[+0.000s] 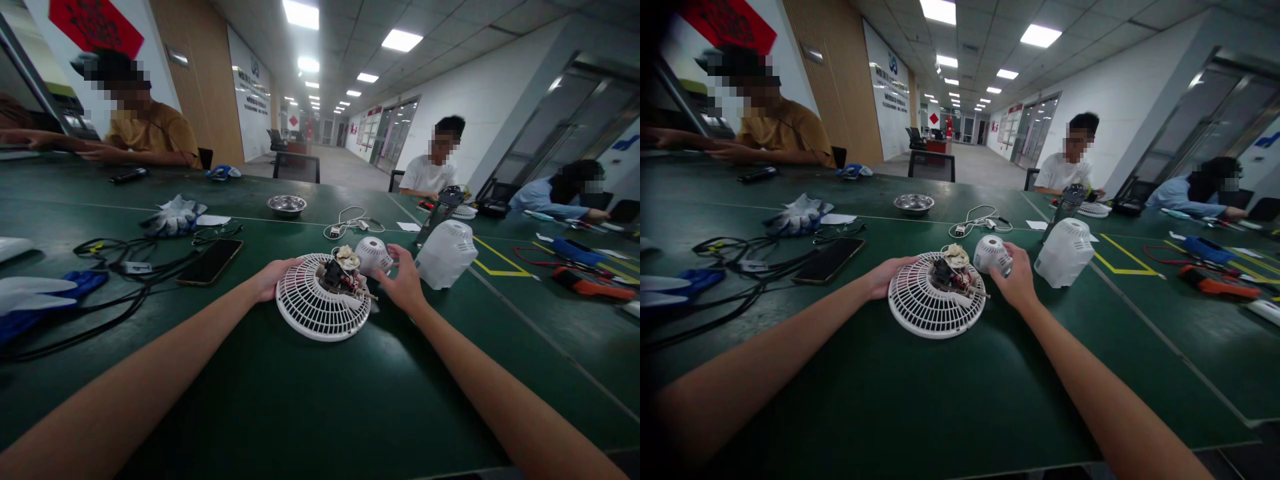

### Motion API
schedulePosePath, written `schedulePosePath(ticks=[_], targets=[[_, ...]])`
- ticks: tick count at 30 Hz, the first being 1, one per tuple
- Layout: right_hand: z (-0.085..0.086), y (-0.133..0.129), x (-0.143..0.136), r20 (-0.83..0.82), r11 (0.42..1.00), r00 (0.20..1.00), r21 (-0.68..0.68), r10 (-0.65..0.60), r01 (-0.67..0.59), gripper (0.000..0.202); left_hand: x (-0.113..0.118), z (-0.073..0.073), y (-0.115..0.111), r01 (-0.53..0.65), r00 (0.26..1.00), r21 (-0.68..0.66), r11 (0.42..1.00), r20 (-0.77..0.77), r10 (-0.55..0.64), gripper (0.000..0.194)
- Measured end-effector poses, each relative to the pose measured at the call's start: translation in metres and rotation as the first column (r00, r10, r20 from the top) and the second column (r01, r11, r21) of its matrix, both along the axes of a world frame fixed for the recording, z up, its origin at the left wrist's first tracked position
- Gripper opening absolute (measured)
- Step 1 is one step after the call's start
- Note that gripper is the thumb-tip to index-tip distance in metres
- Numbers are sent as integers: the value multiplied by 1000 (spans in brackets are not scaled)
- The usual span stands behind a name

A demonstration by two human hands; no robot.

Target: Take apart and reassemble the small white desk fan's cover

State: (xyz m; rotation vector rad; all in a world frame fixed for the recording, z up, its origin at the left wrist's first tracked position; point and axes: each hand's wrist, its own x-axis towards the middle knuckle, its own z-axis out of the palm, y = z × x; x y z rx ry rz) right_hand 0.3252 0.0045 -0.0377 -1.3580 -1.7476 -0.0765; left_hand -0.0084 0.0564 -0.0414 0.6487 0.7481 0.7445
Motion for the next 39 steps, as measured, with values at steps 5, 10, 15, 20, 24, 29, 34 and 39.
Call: schedulePosePath(ticks=[5, 10, 15, 20, 24, 29, 34, 39], targets=[[-12, 20, 16, 10, 995, 1000, -102, -5, 6, 80, 3, 3, -3, -44, 999, 10, 999, -17, 44, 28], [-14, 25, 13, -130, 954, 991, -299, -17, -23, 87, 4, 8, -7, -48, 999, 17, 999, -25, 48, 28], [-7, 17, 4, -692, 893, 716, -374, -88, -251, 62, 6, 11, -10, -75, 996, 29, 997, -43, 76, 24], [8, -1, -18, -910, 778, 414, -280, -28, -562, 46, 7, 0, 0, -132, 980, 178, 975, -122, 155, 25], [16, -18, -41, -839, 874, 524, -139, 147, -466, 48, 5, -4, 5, -222, 855, 540, 812, -292, 428, 41], [19, -35, -55, -540, 887, 785, -140, 304, -439, 72, 9, 13, -5, -113, 844, 801, 588, -235, 483, 30], [22, -41, -54, -161, 907, 912, -134, 376, -398, 70, 16, 32, -26, -2, 954, 797, 604, -179, 239, 43], [22, -39, -49, -160, 890, 903, -171, 399, -423, 75, 19, 41, -40, 224, 923, 792, 568, -360, 138, 62]])
